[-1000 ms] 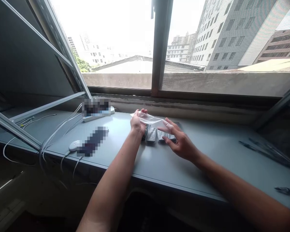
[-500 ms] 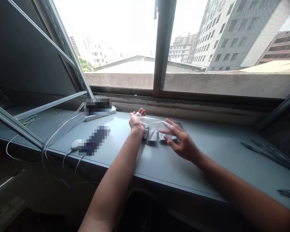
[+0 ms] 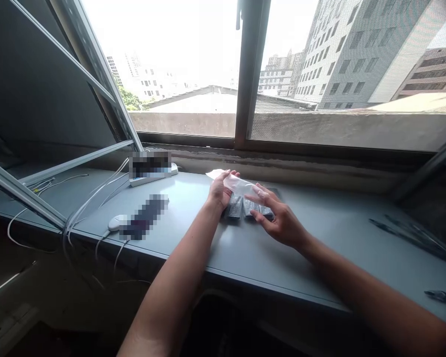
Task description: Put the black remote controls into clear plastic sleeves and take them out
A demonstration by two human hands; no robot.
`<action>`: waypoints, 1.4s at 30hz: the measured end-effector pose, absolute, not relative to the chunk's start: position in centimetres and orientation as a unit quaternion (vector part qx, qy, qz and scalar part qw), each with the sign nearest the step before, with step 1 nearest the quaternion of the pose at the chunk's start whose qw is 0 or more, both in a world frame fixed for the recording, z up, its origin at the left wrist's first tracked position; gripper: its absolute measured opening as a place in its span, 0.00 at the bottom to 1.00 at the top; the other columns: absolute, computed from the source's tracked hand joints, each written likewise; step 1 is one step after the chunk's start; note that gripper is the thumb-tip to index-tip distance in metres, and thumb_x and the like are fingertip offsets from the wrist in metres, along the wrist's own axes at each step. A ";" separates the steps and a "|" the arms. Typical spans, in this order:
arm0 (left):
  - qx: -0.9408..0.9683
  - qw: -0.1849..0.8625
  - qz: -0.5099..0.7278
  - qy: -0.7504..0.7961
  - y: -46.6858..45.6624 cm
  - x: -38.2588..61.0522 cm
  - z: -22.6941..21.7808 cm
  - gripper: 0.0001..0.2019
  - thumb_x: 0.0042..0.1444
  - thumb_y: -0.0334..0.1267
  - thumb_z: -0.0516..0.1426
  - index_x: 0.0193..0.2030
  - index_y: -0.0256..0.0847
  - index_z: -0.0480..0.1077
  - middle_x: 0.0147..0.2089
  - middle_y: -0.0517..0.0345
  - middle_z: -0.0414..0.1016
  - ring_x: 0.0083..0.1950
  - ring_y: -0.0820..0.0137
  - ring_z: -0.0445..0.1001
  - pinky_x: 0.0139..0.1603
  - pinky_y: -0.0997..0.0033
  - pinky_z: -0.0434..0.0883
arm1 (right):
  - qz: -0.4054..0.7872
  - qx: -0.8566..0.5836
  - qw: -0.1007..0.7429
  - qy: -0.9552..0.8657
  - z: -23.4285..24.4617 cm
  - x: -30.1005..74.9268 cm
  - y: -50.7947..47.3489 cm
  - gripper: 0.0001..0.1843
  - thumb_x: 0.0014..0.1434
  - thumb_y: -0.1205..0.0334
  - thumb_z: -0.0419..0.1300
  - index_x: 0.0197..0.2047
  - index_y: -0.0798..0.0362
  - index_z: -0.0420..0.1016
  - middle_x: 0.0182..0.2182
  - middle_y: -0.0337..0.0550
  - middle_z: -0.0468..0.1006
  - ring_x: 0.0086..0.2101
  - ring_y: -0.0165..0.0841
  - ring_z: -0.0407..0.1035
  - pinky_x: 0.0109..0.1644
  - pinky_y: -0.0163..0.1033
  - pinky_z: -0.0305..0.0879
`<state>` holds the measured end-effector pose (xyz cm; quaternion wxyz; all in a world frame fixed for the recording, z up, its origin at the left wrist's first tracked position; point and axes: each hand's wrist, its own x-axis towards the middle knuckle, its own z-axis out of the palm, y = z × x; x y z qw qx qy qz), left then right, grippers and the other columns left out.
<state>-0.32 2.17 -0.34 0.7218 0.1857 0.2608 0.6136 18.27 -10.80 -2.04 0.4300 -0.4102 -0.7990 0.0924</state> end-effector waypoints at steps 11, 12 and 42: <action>0.143 0.697 0.653 0.261 2.0 -0.7 0.3 0.04 0.62 0.30 0.64 0.42 0.38 0.73 0.43 0.51 0.83 0.44 0.66 0.85 0.50 0.68 0.80 | 0.067 -0.379 0.445 -0.809 -2.4 18.6 -10.1 0.24 0.72 0.59 0.65 0.69 0.43 0.79 0.65 0.49 0.80 0.77 0.54 0.55 0.76 0.67 0.62; 0.152 0.702 0.647 0.255 1.9 -0.5 0.3 0.04 0.63 0.30 0.64 0.42 0.38 0.73 0.44 0.50 0.84 0.45 0.65 0.85 0.50 0.67 0.80 | 0.068 -0.376 0.444 -0.810 -2.4 18.6 -10.1 0.24 0.72 0.59 0.65 0.69 0.43 0.79 0.64 0.49 0.80 0.77 0.53 0.55 0.76 0.67 0.62; 0.054 0.614 0.731 0.293 3.6 -3.9 0.5 0.08 0.71 0.40 0.62 0.41 0.41 0.69 0.34 0.62 0.75 0.29 0.76 0.75 0.35 0.76 0.74 | -0.011 -0.286 0.324 -0.902 -2.8 14.1 -12.0 0.16 0.73 0.66 0.60 0.62 0.47 0.75 0.62 0.51 0.81 0.72 0.51 0.65 0.76 0.68 0.64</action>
